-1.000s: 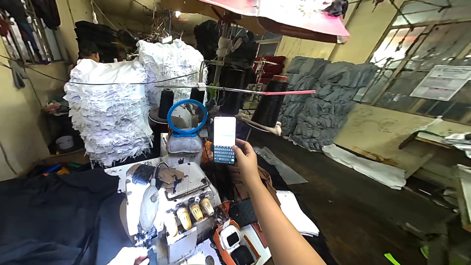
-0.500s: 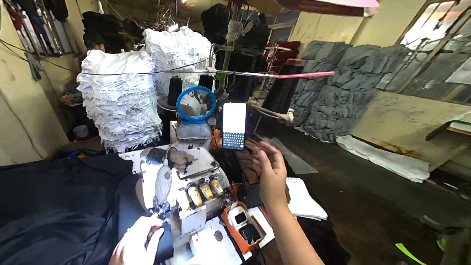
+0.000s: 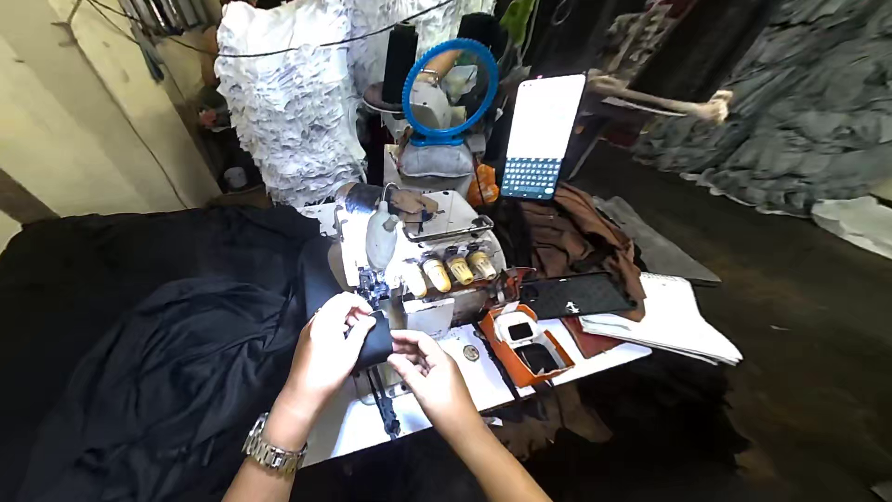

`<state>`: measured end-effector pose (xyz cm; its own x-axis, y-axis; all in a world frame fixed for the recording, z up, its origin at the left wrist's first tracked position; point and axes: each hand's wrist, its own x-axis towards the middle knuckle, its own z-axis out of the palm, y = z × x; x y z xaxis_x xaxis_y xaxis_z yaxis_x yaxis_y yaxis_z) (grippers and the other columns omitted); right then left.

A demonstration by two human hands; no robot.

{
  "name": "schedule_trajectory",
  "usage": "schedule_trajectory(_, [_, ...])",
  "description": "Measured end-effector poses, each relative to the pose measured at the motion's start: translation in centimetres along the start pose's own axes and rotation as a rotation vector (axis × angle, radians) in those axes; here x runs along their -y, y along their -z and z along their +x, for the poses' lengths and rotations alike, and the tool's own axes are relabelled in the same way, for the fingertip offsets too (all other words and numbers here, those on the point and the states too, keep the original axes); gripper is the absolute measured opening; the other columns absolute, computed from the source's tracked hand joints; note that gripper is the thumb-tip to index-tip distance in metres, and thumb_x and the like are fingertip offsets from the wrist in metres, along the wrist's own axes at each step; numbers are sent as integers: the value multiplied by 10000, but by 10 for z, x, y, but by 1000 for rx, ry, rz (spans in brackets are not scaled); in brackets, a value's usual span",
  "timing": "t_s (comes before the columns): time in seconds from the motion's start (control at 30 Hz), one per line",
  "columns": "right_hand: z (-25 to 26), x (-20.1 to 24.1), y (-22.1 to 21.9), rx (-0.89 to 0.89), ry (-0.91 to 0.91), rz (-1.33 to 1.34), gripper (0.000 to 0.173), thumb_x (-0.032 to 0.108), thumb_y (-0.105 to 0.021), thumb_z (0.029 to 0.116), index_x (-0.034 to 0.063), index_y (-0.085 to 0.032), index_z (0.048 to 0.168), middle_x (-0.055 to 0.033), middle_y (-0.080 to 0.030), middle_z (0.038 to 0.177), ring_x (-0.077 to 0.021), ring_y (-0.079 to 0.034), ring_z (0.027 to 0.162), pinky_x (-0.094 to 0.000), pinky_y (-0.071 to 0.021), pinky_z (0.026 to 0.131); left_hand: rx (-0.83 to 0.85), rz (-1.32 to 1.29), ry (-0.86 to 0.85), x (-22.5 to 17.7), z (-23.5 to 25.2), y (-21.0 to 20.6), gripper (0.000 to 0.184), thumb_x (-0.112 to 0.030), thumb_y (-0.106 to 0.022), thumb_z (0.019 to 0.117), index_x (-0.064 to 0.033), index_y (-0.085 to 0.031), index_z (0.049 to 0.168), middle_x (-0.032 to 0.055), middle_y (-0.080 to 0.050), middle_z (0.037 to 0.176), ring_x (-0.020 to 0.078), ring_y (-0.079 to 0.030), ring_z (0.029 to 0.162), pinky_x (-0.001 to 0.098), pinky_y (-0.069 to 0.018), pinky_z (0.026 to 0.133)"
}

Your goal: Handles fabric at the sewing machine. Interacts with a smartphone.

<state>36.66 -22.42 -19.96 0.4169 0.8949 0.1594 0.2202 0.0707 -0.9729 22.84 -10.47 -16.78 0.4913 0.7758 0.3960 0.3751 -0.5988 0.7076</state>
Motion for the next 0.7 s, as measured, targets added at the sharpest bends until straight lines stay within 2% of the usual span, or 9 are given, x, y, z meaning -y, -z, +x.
schedule_trajectory(0.1, [0,1,-12,-55,-39,5,257,151,-697,933,16,-690,1151,-28,-730,936,-51,-699,799,-214,-593,741,34,-2,12,-2,-1,3,114,-222,-684,944,-147,-720,1023,-53,-691,914,32,-645,800,228,-550,736])
schedule_trajectory(0.2, [-9,0,-14,-76,-43,46,237,114,-705,913,15,-684,1127,3,-718,845,-43,-687,728,-212,-592,694,35,-32,10,-2,-8,6,121,-222,-676,939,-146,-729,1017,-66,-702,910,16,-654,816,214,-558,752])
schedule_trajectory(0.4, [-24,-4,-20,-73,-36,180,360,50,-729,877,-8,-619,1214,8,-705,844,-46,-668,726,-196,-572,665,25,9,5,0,-18,8,134,-266,-683,925,-165,-731,999,-87,-698,894,15,-659,824,229,-568,767])
schedule_trajectory(0.5, [-25,-4,-24,-89,-47,178,397,44,-733,868,-16,-585,1231,7,-699,840,-42,-662,717,-191,-565,655,-9,122,-114,-2,-20,5,105,-241,-677,937,-168,-749,960,-69,-698,939,50,-670,905,285,-579,830])
schedule_trajectory(0.53, [-26,-4,-25,-100,-41,181,400,36,-733,862,-18,-570,1223,2,-699,844,-43,-665,721,-190,-565,657,-33,216,-188,-5,-23,4,131,-226,-650,949,-171,-769,946,-44,-711,963,94,-679,949,332,-576,850])
schedule_trajectory(0.6, [-29,-7,-29,-128,29,167,358,22,-731,853,-17,-564,1167,-5,-687,866,-35,-667,743,-185,-574,683,-80,431,-291,-17,-31,0,188,-149,-608,949,-168,-795,961,30,-733,970,204,-710,956,429,-580,811])
schedule_trajectory(0.7, [-30,-12,-31,-147,161,107,254,16,-712,856,-18,-600,1082,-21,-680,910,-20,-663,796,-177,-575,739,-131,551,-254,-30,-45,-8,264,-65,-597,920,-149,-800,1066,56,-762,1039,233,-729,1019,423,-589,867])
